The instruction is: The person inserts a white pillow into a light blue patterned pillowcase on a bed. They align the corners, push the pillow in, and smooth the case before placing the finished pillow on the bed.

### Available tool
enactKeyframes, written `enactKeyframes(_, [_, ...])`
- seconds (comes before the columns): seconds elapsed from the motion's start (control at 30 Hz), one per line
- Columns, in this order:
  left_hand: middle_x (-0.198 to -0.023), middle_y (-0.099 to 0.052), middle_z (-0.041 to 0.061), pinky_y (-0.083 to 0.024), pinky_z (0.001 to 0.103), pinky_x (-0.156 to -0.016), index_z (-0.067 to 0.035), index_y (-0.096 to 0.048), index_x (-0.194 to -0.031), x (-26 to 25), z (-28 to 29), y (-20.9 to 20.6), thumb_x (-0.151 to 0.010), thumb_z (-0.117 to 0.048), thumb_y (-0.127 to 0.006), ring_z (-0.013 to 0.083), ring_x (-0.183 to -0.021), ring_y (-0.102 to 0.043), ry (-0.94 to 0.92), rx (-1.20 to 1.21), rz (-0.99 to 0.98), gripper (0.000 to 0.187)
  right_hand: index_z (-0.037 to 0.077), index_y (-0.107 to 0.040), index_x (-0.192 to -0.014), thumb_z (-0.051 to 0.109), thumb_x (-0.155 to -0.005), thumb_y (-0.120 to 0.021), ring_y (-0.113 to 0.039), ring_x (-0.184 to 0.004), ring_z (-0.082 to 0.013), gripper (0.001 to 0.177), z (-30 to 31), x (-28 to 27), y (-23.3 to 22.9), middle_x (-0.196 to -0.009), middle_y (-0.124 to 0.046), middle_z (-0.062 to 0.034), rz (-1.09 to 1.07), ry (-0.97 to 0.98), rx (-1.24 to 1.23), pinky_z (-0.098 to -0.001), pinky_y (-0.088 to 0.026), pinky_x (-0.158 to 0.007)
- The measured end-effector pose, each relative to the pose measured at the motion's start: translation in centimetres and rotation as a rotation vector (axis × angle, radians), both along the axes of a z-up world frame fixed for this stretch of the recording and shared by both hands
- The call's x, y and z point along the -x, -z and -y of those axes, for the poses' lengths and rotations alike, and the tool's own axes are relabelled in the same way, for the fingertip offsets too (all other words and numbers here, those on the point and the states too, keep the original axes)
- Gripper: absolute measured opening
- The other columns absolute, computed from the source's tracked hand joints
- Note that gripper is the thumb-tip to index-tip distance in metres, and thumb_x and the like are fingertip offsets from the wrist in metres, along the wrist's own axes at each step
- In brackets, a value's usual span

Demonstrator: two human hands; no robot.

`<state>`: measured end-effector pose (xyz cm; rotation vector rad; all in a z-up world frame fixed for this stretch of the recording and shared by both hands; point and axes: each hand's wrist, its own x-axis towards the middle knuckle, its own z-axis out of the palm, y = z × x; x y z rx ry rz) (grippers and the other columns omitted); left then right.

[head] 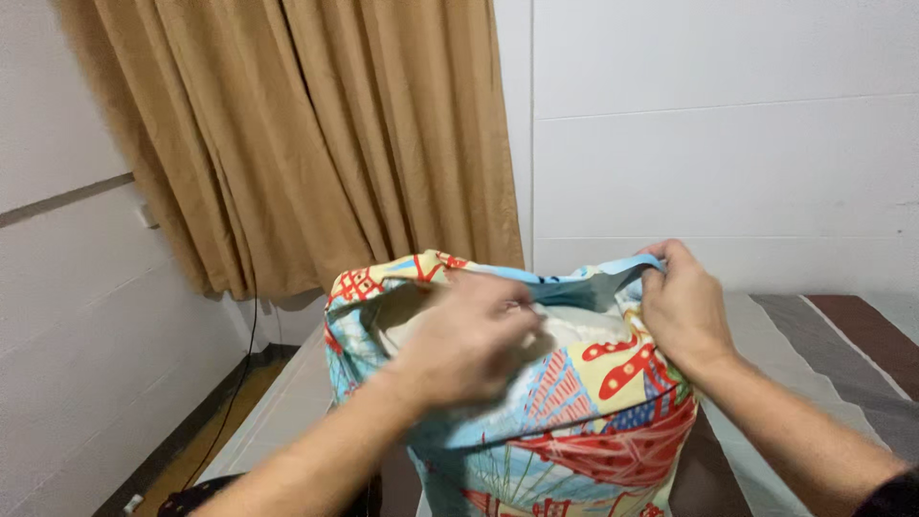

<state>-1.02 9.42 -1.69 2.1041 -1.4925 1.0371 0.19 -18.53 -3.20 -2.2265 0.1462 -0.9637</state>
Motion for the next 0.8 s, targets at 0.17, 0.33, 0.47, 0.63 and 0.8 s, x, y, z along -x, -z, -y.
enactKeyframes(0.17, [-0.11,-0.064,0.023,-0.049,0.049,-0.095,-0.003,-0.068,-0.112,-3.2,3.2,3.9,-0.098,-0.016,-0.055,0.0415,-0.104,-0.06,-0.264,0.131,-0.348,0.023,0.002,-0.072,-0.11,0.02,-0.098,-0.063,-0.071,-0.08,-0.0334,0.023,1.8,-2.3,-2.5,-0.086,-0.072,-0.0206,0.047,-0.026,0.016,-0.0439,-0.053,-0.074])
enactKeyframes(0.33, [-0.114,-0.064,0.022,-0.045,0.051,-0.095,-0.002,-0.068,-0.112,-4.9,4.3,4.4,-0.097,-0.021,-0.052,0.0412,-0.11,-0.059,-0.459,0.049,-0.357,0.029,0.002,-0.075,-0.105,0.02,-0.096,-0.065,-0.061,-0.066,-0.0187,0.023,1.6,-1.7,-3.9,-0.074,-0.069,-0.0115,0.004,-0.089,-0.244,-0.0371,-0.048,-0.063])
enactKeyframes(0.47, [-0.121,-0.067,0.021,-0.044,0.047,-0.106,-0.003,-0.069,-0.116,-3.0,7.3,3.4,-0.097,-0.02,-0.049,0.0396,-0.119,-0.061,-0.163,0.025,-0.32,0.033,0.002,-0.075,-0.104,0.019,-0.096,-0.063,-0.058,-0.063,-0.0144,0.022,0.6,-1.4,-4.3,-0.071,-0.067,-0.0072,0.03,-0.124,-0.272,-0.0347,-0.046,-0.06])
enactKeyframes(0.63, [-0.128,-0.065,0.022,-0.039,0.055,-0.106,-0.008,-0.068,-0.123,-3.0,11.5,1.5,-0.105,-0.038,-0.041,0.041,-0.121,-0.06,-0.408,-0.303,-0.749,0.044,0.002,-0.075,-0.103,0.019,-0.096,-0.063,-0.058,-0.061,-0.0152,0.022,-0.8,-1.6,-3.9,-0.071,-0.068,-0.0087,-0.006,-0.185,-0.285,-0.0346,-0.047,-0.058])
enactKeyframes(0.8, [-0.109,-0.075,0.02,-0.059,0.049,-0.088,0.006,-0.072,-0.112,-8.0,15.9,3.2,-0.096,-0.032,-0.05,0.0324,-0.102,-0.074,0.017,-0.109,-1.285,0.046,0.002,-0.075,-0.103,0.019,-0.095,-0.064,-0.065,-0.065,-0.0146,0.023,-1.2,-2.8,-4.3,-0.075,-0.072,-0.0103,-0.06,-0.168,-0.198,-0.0315,-0.05,-0.063])
